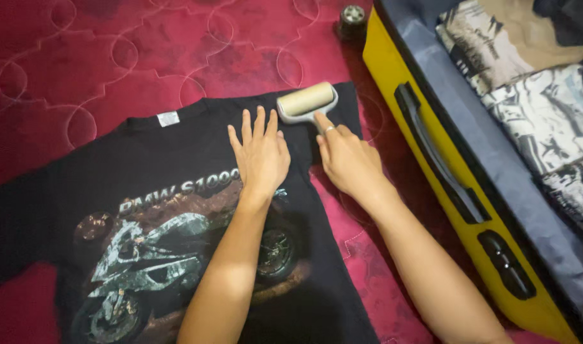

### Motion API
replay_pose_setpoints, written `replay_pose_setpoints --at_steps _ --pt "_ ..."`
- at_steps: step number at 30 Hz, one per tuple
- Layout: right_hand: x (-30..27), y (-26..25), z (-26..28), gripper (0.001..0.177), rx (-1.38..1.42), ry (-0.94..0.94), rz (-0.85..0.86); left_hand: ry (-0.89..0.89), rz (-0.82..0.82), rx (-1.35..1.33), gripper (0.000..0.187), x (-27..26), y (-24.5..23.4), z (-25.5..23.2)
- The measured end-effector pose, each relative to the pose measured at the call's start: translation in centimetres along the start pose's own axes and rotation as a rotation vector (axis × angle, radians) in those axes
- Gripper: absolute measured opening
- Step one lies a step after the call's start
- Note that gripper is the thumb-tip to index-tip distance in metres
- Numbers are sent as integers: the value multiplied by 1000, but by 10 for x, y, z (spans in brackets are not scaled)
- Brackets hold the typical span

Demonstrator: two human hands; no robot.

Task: The person smooths a black t-shirt on a red patterned bed and uses a lint roller to remove lint from the shirt's surface. The person repeatedly rolls the lint roller over the shirt while holding it flat with the other hand.

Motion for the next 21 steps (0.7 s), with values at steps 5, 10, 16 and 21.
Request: replay_pose_setpoints --at_steps 5,10,16,21 --pt "-6 -9 8 57 -63 -82 5 -2 13 -37 48 1 -2 -2" --pt "-15 -33 4 59 -136 -48 -7 -9 27 -75 49 0 2 2" --pt "-6 -41 19 45 -74 -113 -211 0 28 -56 48 0 2 2" --pt "-19 -57 24 39 -230 -61 -8 -12 32 -64 50 -1 2 1"
Point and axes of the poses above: each hand's wrist, its own x-axis towards the middle knuckle, its own y-axis out of the palm, z = x × y, the point moved 10 cm from there along x, towards the middle knuckle, and after that the axes turned 9 degrees about -y, right-handed, at the moved point
